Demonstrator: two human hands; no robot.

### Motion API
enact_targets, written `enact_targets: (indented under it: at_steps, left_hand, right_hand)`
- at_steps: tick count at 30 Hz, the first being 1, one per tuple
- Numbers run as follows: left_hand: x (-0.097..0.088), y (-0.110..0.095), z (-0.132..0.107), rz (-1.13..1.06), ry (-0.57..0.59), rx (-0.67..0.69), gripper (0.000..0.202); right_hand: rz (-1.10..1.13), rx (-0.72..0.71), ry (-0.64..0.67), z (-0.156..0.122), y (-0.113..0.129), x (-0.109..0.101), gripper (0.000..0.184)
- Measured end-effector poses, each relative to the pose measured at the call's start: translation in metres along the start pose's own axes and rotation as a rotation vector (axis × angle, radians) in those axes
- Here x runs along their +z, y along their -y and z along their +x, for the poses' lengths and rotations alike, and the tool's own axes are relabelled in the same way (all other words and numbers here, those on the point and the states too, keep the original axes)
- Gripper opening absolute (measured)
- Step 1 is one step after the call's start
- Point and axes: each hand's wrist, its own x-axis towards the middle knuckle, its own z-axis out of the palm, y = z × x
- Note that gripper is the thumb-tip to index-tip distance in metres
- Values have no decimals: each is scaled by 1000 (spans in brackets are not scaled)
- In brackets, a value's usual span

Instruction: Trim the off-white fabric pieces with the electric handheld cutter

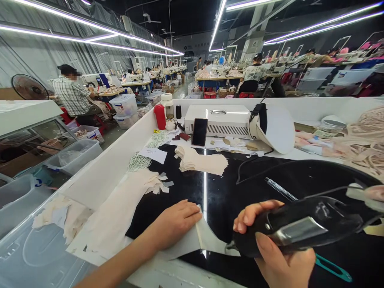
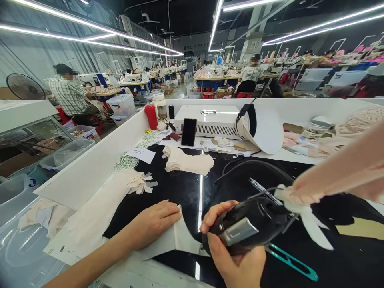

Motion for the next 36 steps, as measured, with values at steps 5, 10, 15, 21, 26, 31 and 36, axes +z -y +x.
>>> enact_targets:
  at_steps: [5,10,15,21,26,31,36]
  left_hand:
    - [5,0,-2,-23,-29,-24,28]
    - [3,-1,-2,-55,-14,-66,31]
    - [-3,-4,-1,-121,22,-108,31]
    - [-2,-4,-1,-127,17,-112,33]
    - [-3,-5,2,-111,-8,-106,34]
    - [-4,-5,3,-119,-6,-111,34]
    - [-3,-5,3,-114,-20,-110,33]
  right_hand:
    - [43,-44,-123,20,-1,14,28]
    - [105,-46,-186,41,-18,32,31]
    - [105,-37,-179,48,-34,45,34]
    - [101,-17,-159,50,-40,53,34]
    - [109,-12,-150,49,-43,52,34]
    - [110,-13,-148,47,-43,52,34]
    - [94,-8,-151,46,-44,54,34]
